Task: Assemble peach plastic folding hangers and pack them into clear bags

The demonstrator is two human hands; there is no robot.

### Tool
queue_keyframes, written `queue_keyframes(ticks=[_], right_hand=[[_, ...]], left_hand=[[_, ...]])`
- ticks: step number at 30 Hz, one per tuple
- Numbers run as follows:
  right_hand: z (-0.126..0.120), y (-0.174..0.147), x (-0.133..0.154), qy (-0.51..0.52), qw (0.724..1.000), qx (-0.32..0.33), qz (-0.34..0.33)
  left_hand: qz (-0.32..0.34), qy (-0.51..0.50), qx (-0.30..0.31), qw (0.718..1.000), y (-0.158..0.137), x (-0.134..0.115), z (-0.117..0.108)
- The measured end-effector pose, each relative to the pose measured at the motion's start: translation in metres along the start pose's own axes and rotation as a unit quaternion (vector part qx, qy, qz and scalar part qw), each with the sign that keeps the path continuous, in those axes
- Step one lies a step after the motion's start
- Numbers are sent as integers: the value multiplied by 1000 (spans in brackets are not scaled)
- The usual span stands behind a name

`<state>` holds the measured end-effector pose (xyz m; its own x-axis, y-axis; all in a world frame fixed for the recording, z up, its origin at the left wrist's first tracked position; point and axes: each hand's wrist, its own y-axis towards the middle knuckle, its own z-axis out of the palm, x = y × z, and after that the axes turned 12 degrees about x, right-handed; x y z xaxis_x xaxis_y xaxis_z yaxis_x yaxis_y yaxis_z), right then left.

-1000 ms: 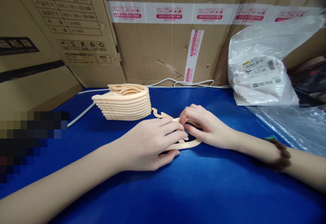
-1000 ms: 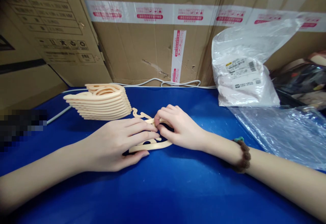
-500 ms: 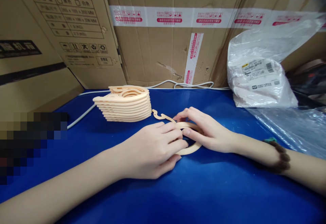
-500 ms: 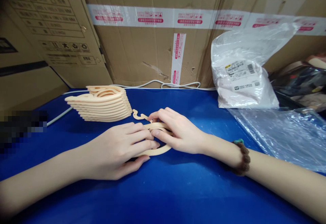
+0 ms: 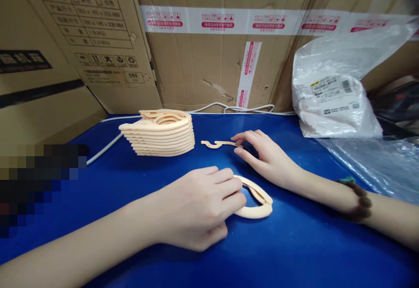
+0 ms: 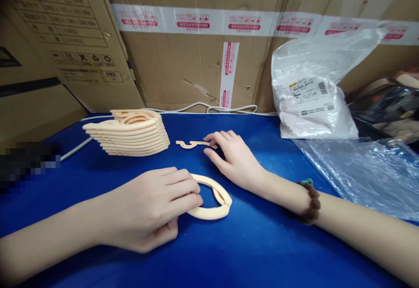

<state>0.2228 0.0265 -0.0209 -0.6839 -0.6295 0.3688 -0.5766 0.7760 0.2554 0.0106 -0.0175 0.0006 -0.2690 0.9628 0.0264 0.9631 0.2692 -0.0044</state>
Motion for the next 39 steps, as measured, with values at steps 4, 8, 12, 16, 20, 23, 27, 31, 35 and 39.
queue_keyframes(ticks=[4, 8, 12, 16, 20, 23, 27, 31, 35, 39], right_hand=[[1, 0, -1, -22, 997, 45, -58], [3, 0, -4, -45, 999, 8, -6], [4, -1, -5, -62, 998, -11, -11], [2, -2, -1, -46, 992, 45, -109], [-1, -3, 0, -39, 989, 63, -132], [-1, -3, -1, -33, 993, 33, -111], [0, -2, -3, -27, 996, 22, -82], [4, 0, -5, -45, 990, 79, -107], [5, -1, -3, -97, 990, 69, -78], [4, -1, 1, -131, 990, 37, -49]], left_hand=[[-2, 26, -15, 1000, -1, 3, 3], [-18, 66, -49, 996, -1, 13, 9], [-103, 111, -117, 981, -2, 21, 9], [-224, 85, -140, 961, -3, 17, 6], [-322, -3, -83, 943, -3, 11, 6], [-336, -50, -56, 939, -3, 9, 6], [-320, -11, -29, 947, -3, 9, 6], [-315, 73, -24, 946, -5, 11, 9], [-306, 104, -24, 946, -6, 13, 9], [-314, 120, -28, 941, -7, 14, 8]])
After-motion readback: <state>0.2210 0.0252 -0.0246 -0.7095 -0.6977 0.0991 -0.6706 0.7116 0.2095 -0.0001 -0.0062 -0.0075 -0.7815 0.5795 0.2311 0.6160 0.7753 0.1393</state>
